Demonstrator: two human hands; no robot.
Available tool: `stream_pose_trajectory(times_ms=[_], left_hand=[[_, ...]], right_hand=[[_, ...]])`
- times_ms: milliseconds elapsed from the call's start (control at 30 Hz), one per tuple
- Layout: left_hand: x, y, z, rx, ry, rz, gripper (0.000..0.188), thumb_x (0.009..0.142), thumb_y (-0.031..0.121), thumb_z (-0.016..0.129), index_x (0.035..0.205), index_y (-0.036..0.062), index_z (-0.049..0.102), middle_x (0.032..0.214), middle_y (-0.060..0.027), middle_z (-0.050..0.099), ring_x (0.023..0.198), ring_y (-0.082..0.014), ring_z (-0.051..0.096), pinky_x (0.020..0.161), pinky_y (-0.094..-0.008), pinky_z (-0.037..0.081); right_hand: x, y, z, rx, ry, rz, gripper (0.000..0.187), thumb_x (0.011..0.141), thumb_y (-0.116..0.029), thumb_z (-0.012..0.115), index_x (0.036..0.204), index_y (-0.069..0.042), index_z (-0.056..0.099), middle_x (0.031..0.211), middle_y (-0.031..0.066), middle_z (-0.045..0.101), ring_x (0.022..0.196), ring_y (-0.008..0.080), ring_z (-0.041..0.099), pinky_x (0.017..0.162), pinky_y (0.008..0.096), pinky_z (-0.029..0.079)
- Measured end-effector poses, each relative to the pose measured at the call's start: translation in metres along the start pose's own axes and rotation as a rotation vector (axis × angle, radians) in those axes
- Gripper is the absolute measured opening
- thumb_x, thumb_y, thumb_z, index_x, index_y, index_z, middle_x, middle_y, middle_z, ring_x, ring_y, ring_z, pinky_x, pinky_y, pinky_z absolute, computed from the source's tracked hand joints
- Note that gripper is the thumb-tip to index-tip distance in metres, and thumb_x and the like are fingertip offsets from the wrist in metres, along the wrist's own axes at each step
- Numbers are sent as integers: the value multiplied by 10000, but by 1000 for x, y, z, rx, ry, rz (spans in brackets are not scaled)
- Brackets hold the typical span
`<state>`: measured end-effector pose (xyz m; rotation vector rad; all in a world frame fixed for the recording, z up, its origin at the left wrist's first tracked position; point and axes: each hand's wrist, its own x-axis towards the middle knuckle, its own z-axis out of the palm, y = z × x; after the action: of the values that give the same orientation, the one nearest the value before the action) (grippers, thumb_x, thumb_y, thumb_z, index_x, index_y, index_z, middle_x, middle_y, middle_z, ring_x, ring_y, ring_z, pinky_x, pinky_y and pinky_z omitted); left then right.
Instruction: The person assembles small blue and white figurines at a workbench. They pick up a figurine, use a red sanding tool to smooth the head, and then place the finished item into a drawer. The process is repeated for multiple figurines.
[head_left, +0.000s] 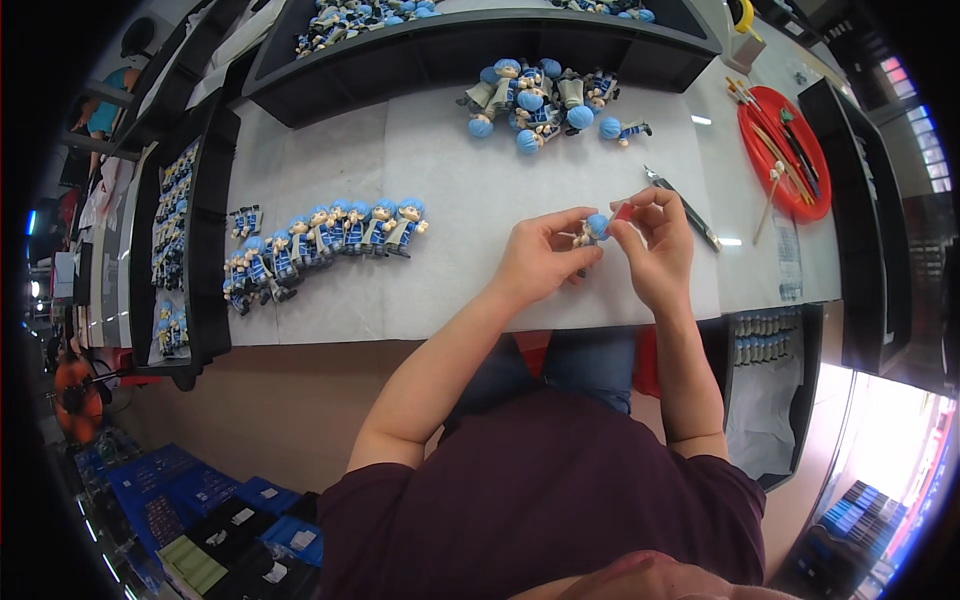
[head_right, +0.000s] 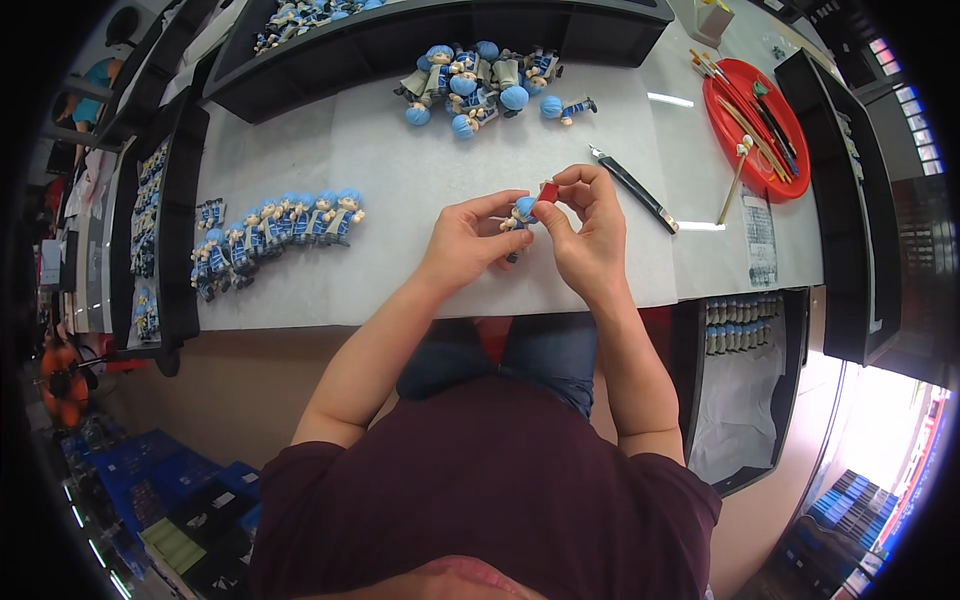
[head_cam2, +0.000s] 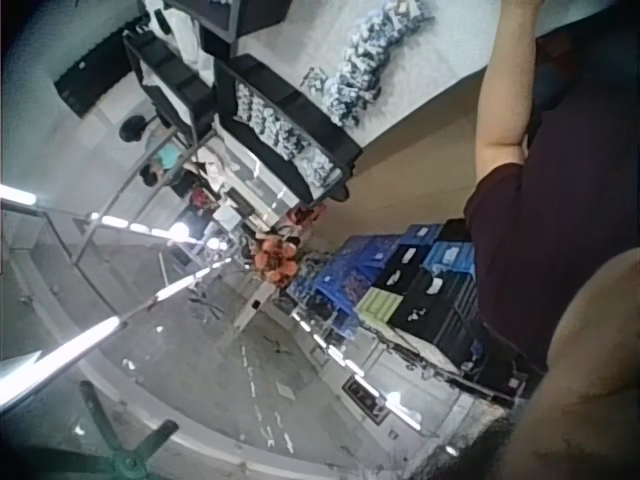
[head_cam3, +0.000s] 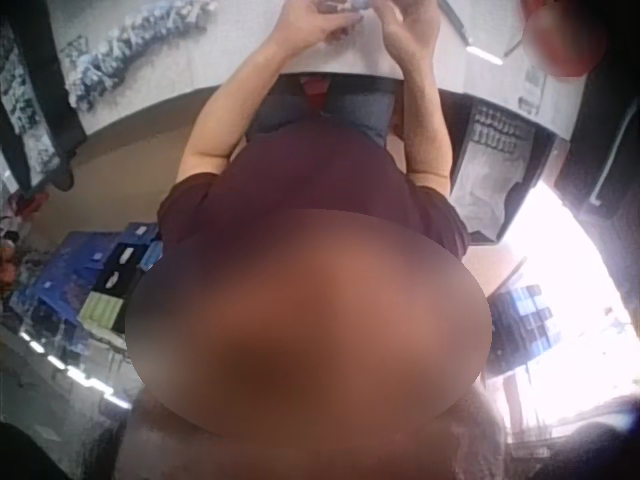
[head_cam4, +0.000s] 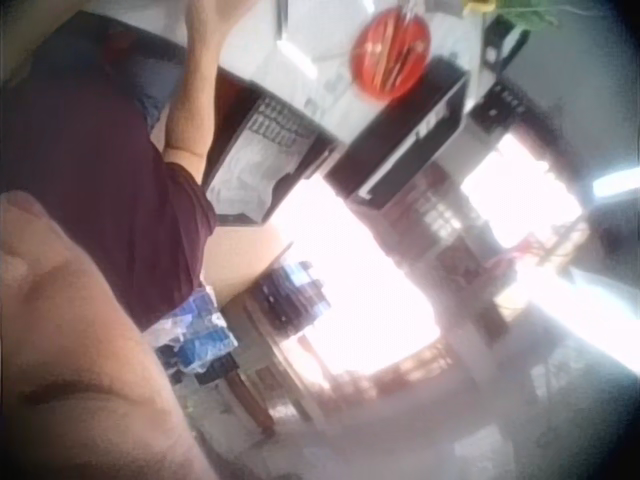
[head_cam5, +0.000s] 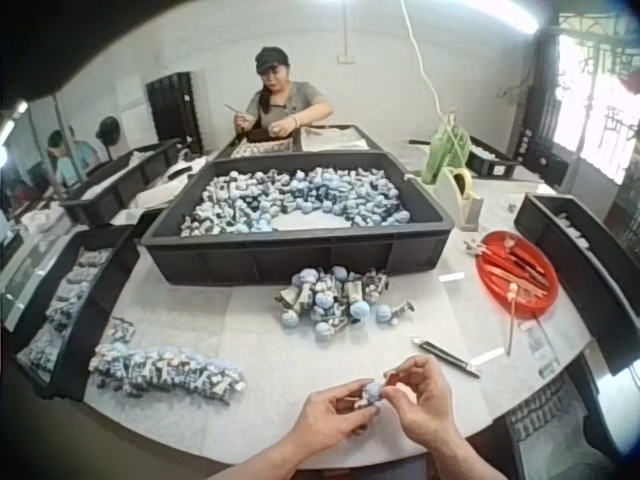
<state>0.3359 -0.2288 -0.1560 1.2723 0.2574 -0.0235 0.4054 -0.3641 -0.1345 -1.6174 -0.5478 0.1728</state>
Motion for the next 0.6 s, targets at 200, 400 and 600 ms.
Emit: stream_pose_trajectory(times_ms=[200,400,600], left_hand=[[0,-2,-1,17,5,-17,441,745,5,655,1166,-10,526,878,-55,631,710,-88,590,519,-217,484],[0,2,-2,-98,15,-25,427,765,26,642,1169,-28,514,810,-56,628,650,-87,581,487,-217,501],[3,3,-7,-91,0,-83,447,767,43,648,1183,-32,500,882,-62,633,730,-120,623,474,-217,511]], right_hand=[[0,-9,13,-175,-5,-21,267,764,76,578,953,-14,412,829,104,576,801,157,607,692,291,510],[17,6,-3,242,88,174,323,791,85,547,995,-28,324,862,177,569,847,204,610,682,267,520],[-2,2,15,25,61,-9,290,782,93,559,950,-21,351,869,147,562,879,193,604,722,293,525]])
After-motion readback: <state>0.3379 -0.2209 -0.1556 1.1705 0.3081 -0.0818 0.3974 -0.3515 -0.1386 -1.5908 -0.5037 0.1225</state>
